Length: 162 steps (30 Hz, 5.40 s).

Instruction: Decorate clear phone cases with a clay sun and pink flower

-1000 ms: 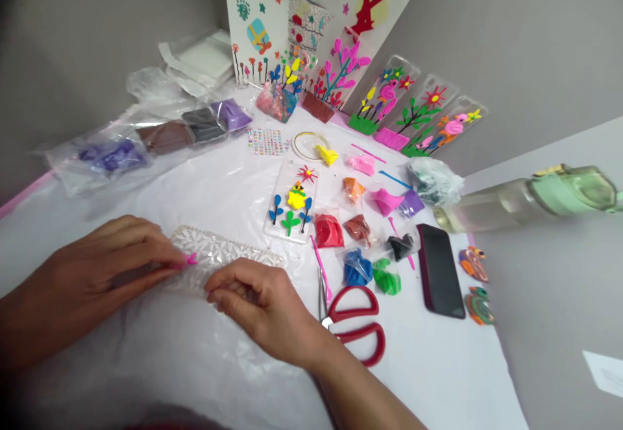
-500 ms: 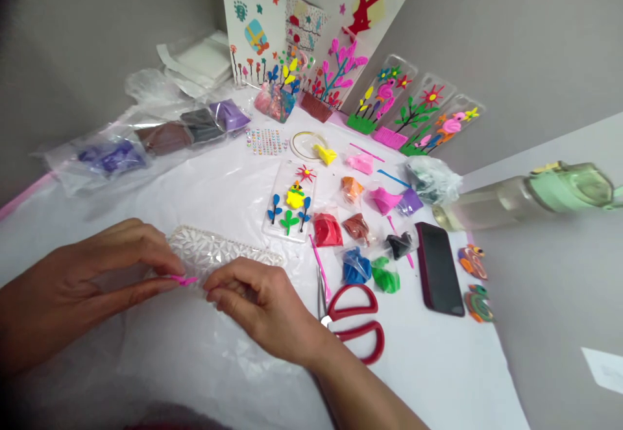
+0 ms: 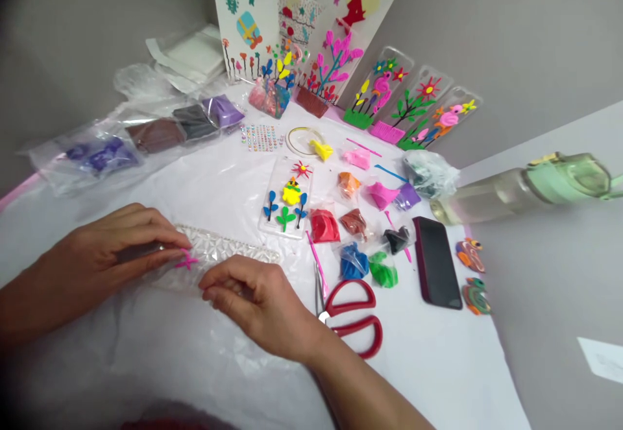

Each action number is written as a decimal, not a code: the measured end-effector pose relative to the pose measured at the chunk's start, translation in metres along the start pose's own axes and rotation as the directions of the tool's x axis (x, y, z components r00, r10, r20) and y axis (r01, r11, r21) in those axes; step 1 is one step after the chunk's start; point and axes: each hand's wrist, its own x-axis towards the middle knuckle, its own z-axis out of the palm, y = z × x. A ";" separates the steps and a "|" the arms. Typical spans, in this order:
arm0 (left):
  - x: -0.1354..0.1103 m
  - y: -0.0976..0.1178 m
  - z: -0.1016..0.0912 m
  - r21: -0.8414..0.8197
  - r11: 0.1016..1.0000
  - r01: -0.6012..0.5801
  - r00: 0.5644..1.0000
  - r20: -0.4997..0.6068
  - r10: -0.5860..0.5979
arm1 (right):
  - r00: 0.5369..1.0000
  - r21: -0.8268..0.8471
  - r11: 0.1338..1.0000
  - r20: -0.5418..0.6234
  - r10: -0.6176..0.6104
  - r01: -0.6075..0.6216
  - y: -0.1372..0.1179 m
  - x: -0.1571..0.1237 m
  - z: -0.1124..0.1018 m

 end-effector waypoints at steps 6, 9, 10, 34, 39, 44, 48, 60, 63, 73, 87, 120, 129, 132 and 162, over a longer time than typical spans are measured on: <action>-0.002 0.000 0.004 0.001 1.000 -0.011 0.999 -0.053 0.011 | 1.000 0.065 0.998 -0.017 0.025 -0.024 0.002 -0.001 0.002; -0.002 -0.002 0.004 0.018 0.999 -0.027 0.998 -0.047 0.028 | 0.998 0.183 0.982 -0.025 0.057 -0.051 0.002 0.000 0.003; -0.002 -0.002 0.003 0.022 0.999 -0.027 0.999 -0.044 0.028 | 0.998 0.204 0.978 -0.027 0.061 -0.054 0.002 0.000 0.003; -0.003 0.002 -0.001 0.225 0.970 -0.095 0.995 0.029 0.091 | 0.982 0.331 0.943 -0.168 0.082 -0.022 0.004 0.005 0.004; -0.004 0.028 0.006 0.033 0.995 -0.091 0.996 0.007 0.091 | 0.979 0.440 0.898 -0.179 0.101 -0.012 0.004 0.007 0.002; -0.003 0.048 0.023 -0.055 0.988 -0.146 0.989 0.024 0.147 | 0.978 0.471 0.882 -0.185 0.093 0.005 0.004 0.007 0.003; 0.000 0.049 0.031 -0.004 0.989 -0.150 0.988 -0.023 0.150 | 0.978 0.495 0.869 -0.181 0.103 0.000 0.005 0.007 0.006; 0.003 0.044 0.015 0.036 0.998 -0.050 0.993 -0.110 0.053 | 0.987 0.426 0.904 -0.124 0.099 -0.037 0.003 0.004 0.008; 0.000 0.031 0.000 -0.019 0.999 0.045 0.988 -0.145 -0.047 | 0.991 0.425 0.905 -0.109 0.076 -0.022 0.005 0.004 0.006; -0.015 -0.003 -0.014 -0.100 0.983 0.157 0.980 -0.108 -0.168 | 0.993 0.403 0.915 -0.098 0.071 -0.026 0.006 0.004 0.005; 0.003 0.002 -0.020 0.014 0.969 0.245 0.969 -0.042 -0.245 | 0.993 0.400 0.916 -0.090 0.079 -0.037 0.005 0.003 0.005; 0.007 -0.012 -0.009 -0.011 0.998 -0.062 0.998 0.015 0.062 | 0.992 0.365 0.929 -0.081 0.100 -0.063 0.003 0.002 0.003; 0.007 -0.014 -0.005 0.003 0.993 -0.117 0.993 0.004 0.117 | 0.991 0.361 0.930 -0.085 0.108 -0.070 0.003 0.003 0.003; 0.008 -0.013 -0.005 0.009 0.993 -0.120 0.993 0.012 0.120 | 0.991 0.361 0.930 -0.079 0.104 -0.068 0.003 0.002 0.003; 0.004 -0.012 -0.012 0.138 0.964 -0.229 0.973 0.048 0.224 | 0.993 0.349 0.935 -0.079 0.093 -0.059 0.004 0.002 0.003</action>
